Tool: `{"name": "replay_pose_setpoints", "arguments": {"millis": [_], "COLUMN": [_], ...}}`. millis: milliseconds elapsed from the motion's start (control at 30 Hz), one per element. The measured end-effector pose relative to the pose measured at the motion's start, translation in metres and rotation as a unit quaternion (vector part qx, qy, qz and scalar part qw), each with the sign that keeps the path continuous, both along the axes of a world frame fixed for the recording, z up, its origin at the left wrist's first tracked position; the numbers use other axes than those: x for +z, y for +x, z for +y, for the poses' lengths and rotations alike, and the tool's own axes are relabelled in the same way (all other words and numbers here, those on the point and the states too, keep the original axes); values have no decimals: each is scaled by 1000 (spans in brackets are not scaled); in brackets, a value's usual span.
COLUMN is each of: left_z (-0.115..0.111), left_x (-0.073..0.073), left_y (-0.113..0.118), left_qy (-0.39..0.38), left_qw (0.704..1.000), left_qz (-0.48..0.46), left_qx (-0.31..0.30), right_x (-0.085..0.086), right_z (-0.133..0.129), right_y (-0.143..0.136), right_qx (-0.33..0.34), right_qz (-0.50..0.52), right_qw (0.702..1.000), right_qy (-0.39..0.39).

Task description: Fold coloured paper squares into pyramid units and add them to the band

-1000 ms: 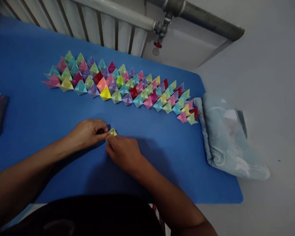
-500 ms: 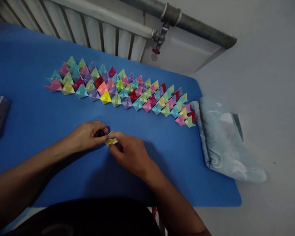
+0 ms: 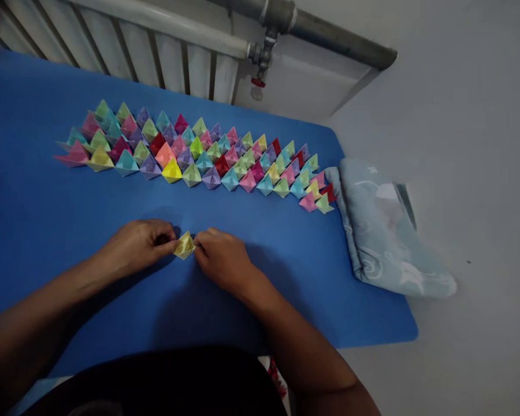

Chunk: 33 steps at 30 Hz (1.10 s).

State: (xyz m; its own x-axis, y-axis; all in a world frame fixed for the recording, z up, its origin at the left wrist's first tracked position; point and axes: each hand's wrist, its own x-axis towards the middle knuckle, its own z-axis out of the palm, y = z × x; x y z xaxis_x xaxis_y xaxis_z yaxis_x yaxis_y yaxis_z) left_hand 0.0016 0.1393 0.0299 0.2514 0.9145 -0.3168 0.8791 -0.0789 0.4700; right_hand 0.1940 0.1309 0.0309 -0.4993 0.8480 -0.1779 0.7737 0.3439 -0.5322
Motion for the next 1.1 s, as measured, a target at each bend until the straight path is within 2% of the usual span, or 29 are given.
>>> {"name": "replay_pose_setpoints", "arguments": {"millis": [133, 267, 367, 467, 567, 733, 833, 933, 1100], "left_z": [0, 3, 6, 10, 11, 5, 2, 3, 7], "left_x": [-7, -13, -16, -20, -23, -16, -8, -2, -4], "left_y": [-4, -9, -7, -4, -3, -7, -11, -13, -12], "left_qy": [17, 83, 125, 147, 145, 111, 59, 27, 68], "left_qw": [999, 986, 967, 952, 954, 975, 982, 984, 980], "left_qz": [-41, -140, -218, -253, -244, -192, -176, -171, -184], "left_qx": [8, 23, -28, -91, -93, -19, -34, -46, -4], "right_x": [0, 6, 10, 7, 2, 6, 11, 15, 15], "right_z": [3, 0, -10, -20, -22, -12, -5, -1, 3], "right_y": [3, 8, 3, -6, -11, 0, 9, 15, 20], "right_qx": [-5, -21, 25, 59, 73, 85, 98, 89, 20], "right_qz": [33, 74, 89, 38, -28, -72, -100, -86, -23], "right_qw": [999, 997, 996, 997, 994, 987, 982, 987, 999], "right_qy": [1, 10, -5, 24, 71, 116, 128, 106, 19]}}
